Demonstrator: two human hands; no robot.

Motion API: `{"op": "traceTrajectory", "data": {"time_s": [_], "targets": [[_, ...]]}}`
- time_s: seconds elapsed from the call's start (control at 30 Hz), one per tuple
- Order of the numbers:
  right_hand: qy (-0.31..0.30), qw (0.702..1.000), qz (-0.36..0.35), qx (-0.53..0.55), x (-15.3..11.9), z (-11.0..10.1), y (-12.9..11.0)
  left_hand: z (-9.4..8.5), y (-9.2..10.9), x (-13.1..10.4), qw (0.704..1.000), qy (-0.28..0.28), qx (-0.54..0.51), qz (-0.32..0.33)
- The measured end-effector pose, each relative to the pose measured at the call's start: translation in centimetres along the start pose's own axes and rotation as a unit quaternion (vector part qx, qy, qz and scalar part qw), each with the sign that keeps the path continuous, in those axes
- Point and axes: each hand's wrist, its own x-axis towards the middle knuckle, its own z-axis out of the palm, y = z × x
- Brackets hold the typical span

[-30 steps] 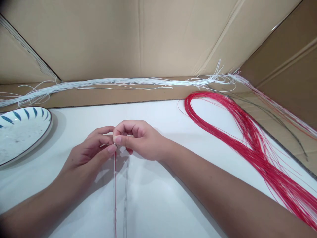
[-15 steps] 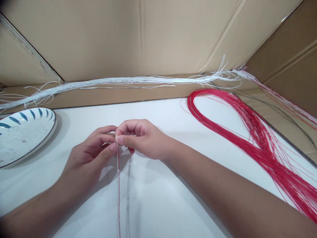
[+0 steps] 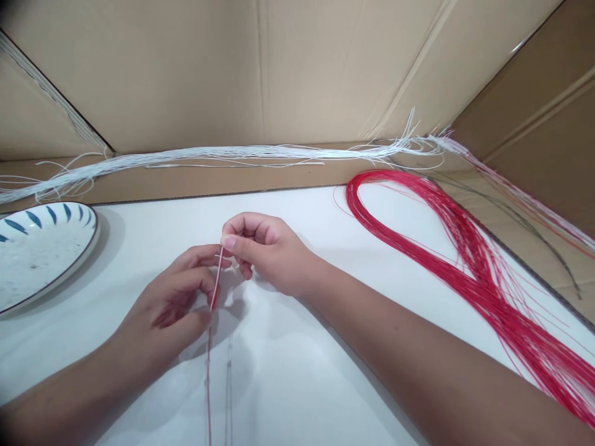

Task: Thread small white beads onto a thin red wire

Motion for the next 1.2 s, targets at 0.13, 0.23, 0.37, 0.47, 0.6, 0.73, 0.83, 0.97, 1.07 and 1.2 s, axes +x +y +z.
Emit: {"op": "traceTrajectory", "data": {"time_s": [0.13, 0.23, 0.37, 0.47, 0.6, 0.73, 0.83, 0.97, 1.07, 1.2], "targets": [[0.003, 1.000, 0.007, -0.015, 0.0, 0.1, -0.1, -0.1, -0.2, 0.1, 0.999, 0.023, -0.038, -0.010], [-0.013, 0.998, 0.011, -0.059, -0.1, 0.3, -0.3, 0.2, -0.3, 0.4, 0.992, 0.069, -0.101, -0.027], [-0.025, 0.994, 0.028, -0.100, -0.3, 0.6, -0.4, 0.7, -0.2, 0.6, 0.985, 0.113, -0.119, -0.048], [-0.031, 0.994, 0.041, -0.099, -0.3, 0.7, -0.4, 0.7, -0.1, 0.6, 0.986, 0.115, -0.113, -0.052], [-0.040, 0.994, 0.039, -0.093, -0.1, 0.3, -0.9, 0.4, -0.4, 0.6, 0.983, 0.123, -0.121, -0.062], [0.066, 0.977, -0.005, -0.200, 0.6, -2.2, -1.7, 0.2, -1.0, 0.6, 0.985, 0.127, -0.098, -0.057], [0.113, 0.927, 0.014, -0.358, 1.0, -4.3, -1.8, 0.1, -1.1, 0.6, 0.986, 0.130, -0.085, -0.062], [0.025, 0.876, 0.013, -0.482, 1.1, -4.9, -1.8, 0.3, -1.2, 0.7, 0.984, 0.136, -0.083, -0.074], [-0.026, 0.854, 0.006, -0.519, 1.0, -4.2, -1.9, 0.3, -1.3, 0.7, 0.984, 0.137, -0.081, -0.075], [-0.037, 0.852, 0.009, -0.523, 0.9, -3.6, -2.0, 0.3, -1.3, 0.7, 0.985, 0.130, -0.074, -0.083]]}}
